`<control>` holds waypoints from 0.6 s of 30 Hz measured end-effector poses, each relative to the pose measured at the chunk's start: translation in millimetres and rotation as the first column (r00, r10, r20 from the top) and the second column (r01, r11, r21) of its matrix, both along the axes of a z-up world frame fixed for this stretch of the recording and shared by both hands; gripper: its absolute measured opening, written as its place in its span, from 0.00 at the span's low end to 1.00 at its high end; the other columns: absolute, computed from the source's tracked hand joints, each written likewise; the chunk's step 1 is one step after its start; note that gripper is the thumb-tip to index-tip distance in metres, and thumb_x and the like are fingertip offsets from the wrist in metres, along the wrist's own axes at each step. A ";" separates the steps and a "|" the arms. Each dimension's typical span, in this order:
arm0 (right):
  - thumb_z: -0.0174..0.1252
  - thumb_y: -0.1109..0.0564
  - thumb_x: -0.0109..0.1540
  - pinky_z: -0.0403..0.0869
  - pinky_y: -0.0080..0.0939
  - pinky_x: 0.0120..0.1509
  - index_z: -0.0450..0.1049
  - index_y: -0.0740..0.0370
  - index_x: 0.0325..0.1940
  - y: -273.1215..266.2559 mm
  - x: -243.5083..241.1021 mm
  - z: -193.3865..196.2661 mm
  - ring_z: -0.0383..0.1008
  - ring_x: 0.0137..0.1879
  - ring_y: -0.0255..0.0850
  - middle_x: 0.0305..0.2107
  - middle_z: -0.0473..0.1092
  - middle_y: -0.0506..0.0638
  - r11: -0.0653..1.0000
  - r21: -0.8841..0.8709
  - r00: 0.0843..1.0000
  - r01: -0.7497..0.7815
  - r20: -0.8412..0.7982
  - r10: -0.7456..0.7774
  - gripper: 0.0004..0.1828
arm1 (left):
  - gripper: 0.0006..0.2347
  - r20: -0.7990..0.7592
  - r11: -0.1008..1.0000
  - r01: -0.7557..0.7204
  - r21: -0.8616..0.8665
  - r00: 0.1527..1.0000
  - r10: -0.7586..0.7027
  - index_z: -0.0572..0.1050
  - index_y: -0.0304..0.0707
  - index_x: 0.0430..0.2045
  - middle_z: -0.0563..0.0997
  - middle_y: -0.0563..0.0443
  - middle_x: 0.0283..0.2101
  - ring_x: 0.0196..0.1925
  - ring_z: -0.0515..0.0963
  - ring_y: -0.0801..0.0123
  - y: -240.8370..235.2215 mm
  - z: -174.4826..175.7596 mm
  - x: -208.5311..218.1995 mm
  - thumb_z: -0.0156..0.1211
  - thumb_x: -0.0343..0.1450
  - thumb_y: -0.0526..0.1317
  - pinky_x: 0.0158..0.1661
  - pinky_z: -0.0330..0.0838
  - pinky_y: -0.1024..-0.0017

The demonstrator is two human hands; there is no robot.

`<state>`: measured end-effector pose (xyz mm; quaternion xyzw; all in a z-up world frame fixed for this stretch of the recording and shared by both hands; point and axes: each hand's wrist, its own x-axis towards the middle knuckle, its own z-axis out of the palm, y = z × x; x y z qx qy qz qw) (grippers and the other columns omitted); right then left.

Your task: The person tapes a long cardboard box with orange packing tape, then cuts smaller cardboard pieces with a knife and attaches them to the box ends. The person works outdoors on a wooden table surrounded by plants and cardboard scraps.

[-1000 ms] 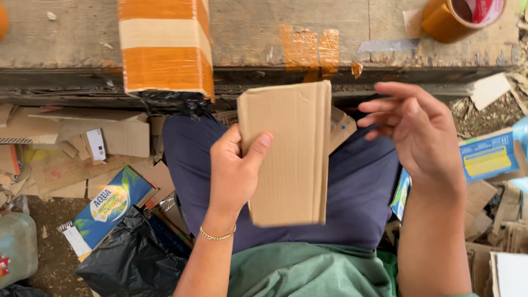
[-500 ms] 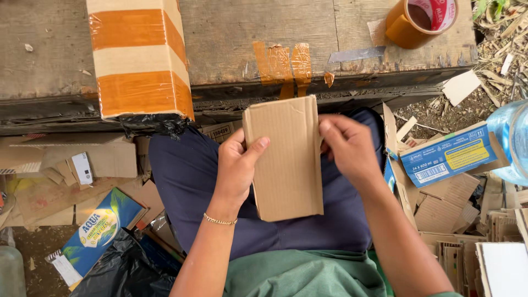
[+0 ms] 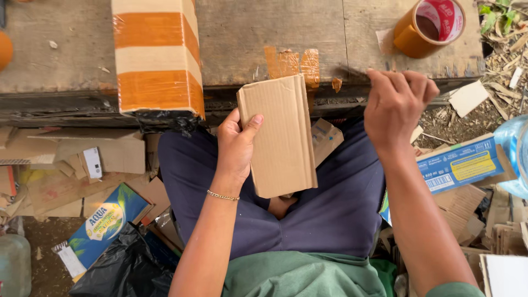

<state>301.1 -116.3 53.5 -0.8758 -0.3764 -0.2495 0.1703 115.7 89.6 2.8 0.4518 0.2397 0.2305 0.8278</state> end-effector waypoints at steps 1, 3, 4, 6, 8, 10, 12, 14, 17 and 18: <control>0.64 0.63 0.70 0.61 0.54 0.67 0.82 0.59 0.55 -2.1 0.3 6.8 0.72 0.56 0.50 0.44 0.78 0.49 1.000 0.026 1.000 0.004 0.000 -0.004 0.09 | 0.09 0.009 0.999 -0.009 0.050 1.000 0.009 0.76 0.27 0.48 0.83 0.52 0.43 0.42 0.79 0.79 0.7 6.0 4.3 0.61 0.75 0.31 0.46 0.75 0.76; 0.61 0.60 0.66 0.69 0.48 0.56 0.77 0.57 0.52 2.5 -2.1 14.1 0.75 0.46 0.45 0.37 0.77 0.47 0.919 0.379 0.882 0.109 -0.464 0.087 0.10 | 0.10 0.028 0.989 -0.028 0.148 0.999 0.024 0.76 0.24 0.49 0.83 0.53 0.42 0.42 0.78 0.79 1.3 22.5 15.6 0.62 0.76 0.30 0.45 0.74 0.77; 0.59 0.58 0.65 0.74 0.45 0.51 0.74 0.57 0.51 6.0 -2.3 16.5 0.76 0.40 0.42 0.34 0.76 0.45 0.835 0.507 0.743 0.214 -0.639 0.198 0.11 | 0.13 0.000 0.965 -0.052 0.256 0.999 0.053 0.74 0.25 0.52 0.83 0.53 0.41 0.41 0.79 0.79 3.1 31.6 24.3 0.62 0.74 0.30 0.44 0.75 0.78; 0.60 0.62 0.69 0.76 0.47 0.50 0.77 0.63 0.54 15.1 -2.1 15.9 0.78 0.42 0.46 0.39 0.77 0.52 0.869 0.493 0.870 0.031 -0.441 0.219 0.09 | 0.19 -0.052 0.885 -0.087 0.458 0.991 0.125 0.69 0.26 0.57 0.84 0.53 0.39 0.39 0.81 0.80 9.0 46.6 42.1 0.62 0.72 0.31 0.42 0.76 0.79; 0.62 0.64 0.70 0.76 0.48 0.50 0.79 0.66 0.54 22.2 -6.4 9.4 0.78 0.42 0.50 0.41 0.76 0.57 0.926 0.375 0.919 -0.050 -0.346 0.190 0.08 | 0.26 -0.205 0.835 -0.040 0.549 0.962 0.181 0.63 0.33 0.67 0.85 0.43 0.35 0.35 0.81 0.68 10.5 53.7 57.5 0.63 0.72 0.31 0.39 0.73 0.73; 0.64 0.64 0.68 0.74 0.49 0.50 0.81 0.66 0.51 31.7 -4.8 7.5 0.75 0.42 0.54 0.38 0.74 0.60 0.978 0.205 0.944 -0.036 -0.313 0.101 0.08 | 0.32 -0.240 0.684 -0.012 0.729 0.932 0.272 0.58 0.36 0.72 0.82 0.36 0.43 0.43 0.79 0.57 16.5 58.3 75.1 0.65 0.71 0.32 0.45 0.72 0.66; 0.66 0.63 0.63 0.73 0.49 0.49 0.79 0.68 0.51 37.3 -7.3 10.4 0.74 0.41 0.55 0.40 0.72 0.62 0.973 0.229 0.921 -0.027 -0.374 0.113 0.13 | 0.35 -0.148 0.375 -0.006 0.927 0.913 0.380 0.54 0.38 0.72 0.75 0.32 0.63 0.62 0.75 0.48 23.8 62.2 91.5 0.69 0.70 0.33 0.59 0.71 0.59; 0.67 0.62 0.58 0.73 0.50 0.49 0.77 0.72 0.53 36.6 -13.4 11.7 0.73 0.42 0.57 0.41 0.70 0.65 0.975 0.211 0.917 -0.065 -0.373 0.141 0.19 | 0.37 -0.162 0.143 0.104 0.984 0.859 0.486 0.52 0.35 0.70 0.61 0.27 0.69 0.69 0.61 0.42 30.2 58.9 98.5 0.68 0.66 0.37 0.63 0.59 0.47; 0.64 0.64 0.57 0.72 0.52 0.50 0.76 0.74 0.57 26.6 -18.9 11.4 0.73 0.46 0.61 0.43 0.68 0.68 0.989 0.121 0.935 -0.087 -0.333 0.123 0.24 | 0.36 -0.221 -0.212 0.343 0.915 0.867 0.447 0.52 0.42 0.74 0.49 0.34 0.77 0.77 0.49 0.45 36.5 48.4 110.8 0.60 0.67 0.35 0.69 0.47 0.42; 0.62 0.65 0.61 0.72 0.53 0.51 0.76 0.72 0.59 23.1 -19.8 11.5 0.73 0.46 0.61 0.43 0.69 0.67 0.995 0.094 0.932 -0.045 -0.354 0.075 0.22 | 0.36 -0.258 -0.335 0.405 0.851 0.876 0.407 0.52 0.47 0.76 0.47 0.40 0.79 0.79 0.46 0.48 38.6 46.0 116.4 0.57 0.69 0.32 0.72 0.44 0.42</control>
